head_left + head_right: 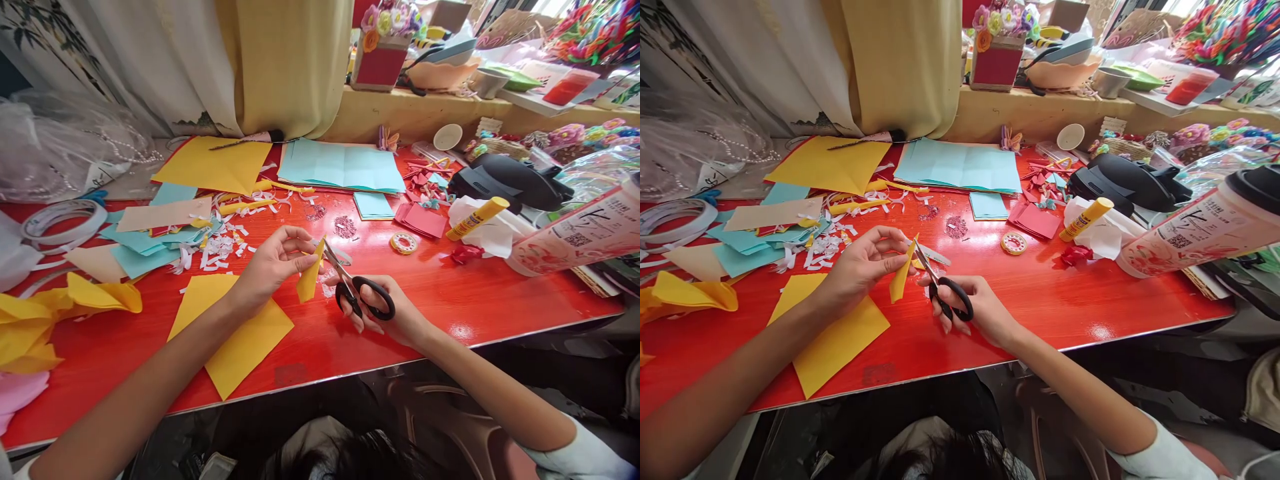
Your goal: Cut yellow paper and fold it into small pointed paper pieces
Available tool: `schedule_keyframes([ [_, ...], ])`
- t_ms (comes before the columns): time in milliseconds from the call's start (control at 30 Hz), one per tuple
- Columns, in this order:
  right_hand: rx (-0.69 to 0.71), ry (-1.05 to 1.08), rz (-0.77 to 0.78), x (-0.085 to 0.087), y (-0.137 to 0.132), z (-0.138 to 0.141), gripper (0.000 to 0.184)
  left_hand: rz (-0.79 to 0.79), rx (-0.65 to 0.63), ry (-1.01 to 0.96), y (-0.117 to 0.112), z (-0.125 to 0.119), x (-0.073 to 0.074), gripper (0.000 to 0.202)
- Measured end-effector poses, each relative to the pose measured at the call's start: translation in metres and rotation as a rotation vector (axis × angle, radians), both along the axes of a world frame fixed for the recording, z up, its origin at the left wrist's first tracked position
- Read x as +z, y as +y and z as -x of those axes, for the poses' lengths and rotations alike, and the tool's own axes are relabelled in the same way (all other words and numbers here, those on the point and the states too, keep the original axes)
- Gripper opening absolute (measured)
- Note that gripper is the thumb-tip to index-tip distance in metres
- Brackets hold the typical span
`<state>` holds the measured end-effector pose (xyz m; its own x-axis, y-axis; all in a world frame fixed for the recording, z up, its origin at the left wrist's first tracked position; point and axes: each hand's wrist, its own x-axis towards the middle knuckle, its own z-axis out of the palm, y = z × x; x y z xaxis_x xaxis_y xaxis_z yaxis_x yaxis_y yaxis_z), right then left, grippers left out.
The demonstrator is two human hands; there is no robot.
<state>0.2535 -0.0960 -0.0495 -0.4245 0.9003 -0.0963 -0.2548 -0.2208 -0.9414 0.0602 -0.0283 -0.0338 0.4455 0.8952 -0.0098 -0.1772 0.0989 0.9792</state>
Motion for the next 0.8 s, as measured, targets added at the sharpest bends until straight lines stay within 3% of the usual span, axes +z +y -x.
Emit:
schedule_keyframes([
  [800,0.09,0.1,-0.049,-0.0064,0.0063,0.0058,0.048,-0.102,-0.059,-0.011,-0.007,-0.0058,-0.0041,0.025],
])
